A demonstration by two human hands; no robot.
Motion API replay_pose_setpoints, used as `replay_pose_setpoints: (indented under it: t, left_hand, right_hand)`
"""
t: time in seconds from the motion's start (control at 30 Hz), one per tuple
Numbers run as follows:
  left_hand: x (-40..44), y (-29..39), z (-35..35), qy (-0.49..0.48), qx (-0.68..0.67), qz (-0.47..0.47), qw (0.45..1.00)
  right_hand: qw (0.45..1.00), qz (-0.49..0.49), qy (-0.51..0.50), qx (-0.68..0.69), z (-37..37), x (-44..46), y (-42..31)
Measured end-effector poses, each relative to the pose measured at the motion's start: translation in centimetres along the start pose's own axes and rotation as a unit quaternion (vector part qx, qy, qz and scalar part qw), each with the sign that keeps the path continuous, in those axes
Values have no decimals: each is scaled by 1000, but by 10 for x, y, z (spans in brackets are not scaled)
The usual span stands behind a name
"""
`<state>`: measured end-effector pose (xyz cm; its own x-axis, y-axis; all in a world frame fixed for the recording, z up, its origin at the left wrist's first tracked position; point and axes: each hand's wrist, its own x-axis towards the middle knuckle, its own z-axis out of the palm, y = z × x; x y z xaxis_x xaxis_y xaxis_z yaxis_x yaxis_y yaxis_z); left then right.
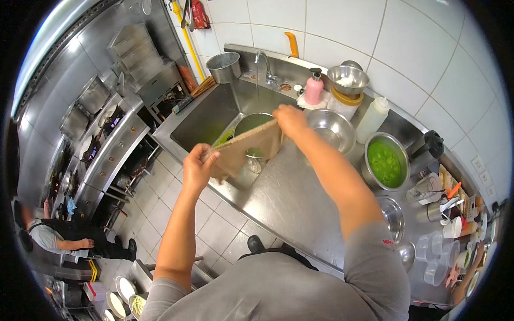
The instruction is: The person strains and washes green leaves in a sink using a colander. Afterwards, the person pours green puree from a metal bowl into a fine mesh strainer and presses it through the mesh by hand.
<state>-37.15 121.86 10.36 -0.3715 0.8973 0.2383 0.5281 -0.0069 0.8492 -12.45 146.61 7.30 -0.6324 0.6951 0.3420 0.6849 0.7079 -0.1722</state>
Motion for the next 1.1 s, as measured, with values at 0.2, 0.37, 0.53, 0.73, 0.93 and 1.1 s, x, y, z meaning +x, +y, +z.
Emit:
replay_pose_setpoints:
  t: [0.2, 0.37, 0.53, 0.73, 0.93, 1.1]
  left_hand:
    - [15, -34, 19, 118, -104, 49, 986]
    - [-58, -59, 61, 19, -91, 127, 987]
    - [-140, -80, 91, -236, 32, 149, 960]
    - [-141, -77, 110, -147, 173, 215, 950]
    - [-124, -96, 135, -241, 357, 150, 890]
    - [-138, -92, 144, -237, 401, 141, 873]
  right_hand:
    - [991, -4, 121, -54, -7, 39, 11]
    - [960, -59, 18, -272, 2, -17, 18]
    - [898, -57, -248, -358, 24, -102, -4]
    - [934, 60, -342, -84, 74, -106, -48]
    - [979, 180, -81, -53, 133, -96, -4]
    - [957, 238, -165, -27, 111, -94, 9]
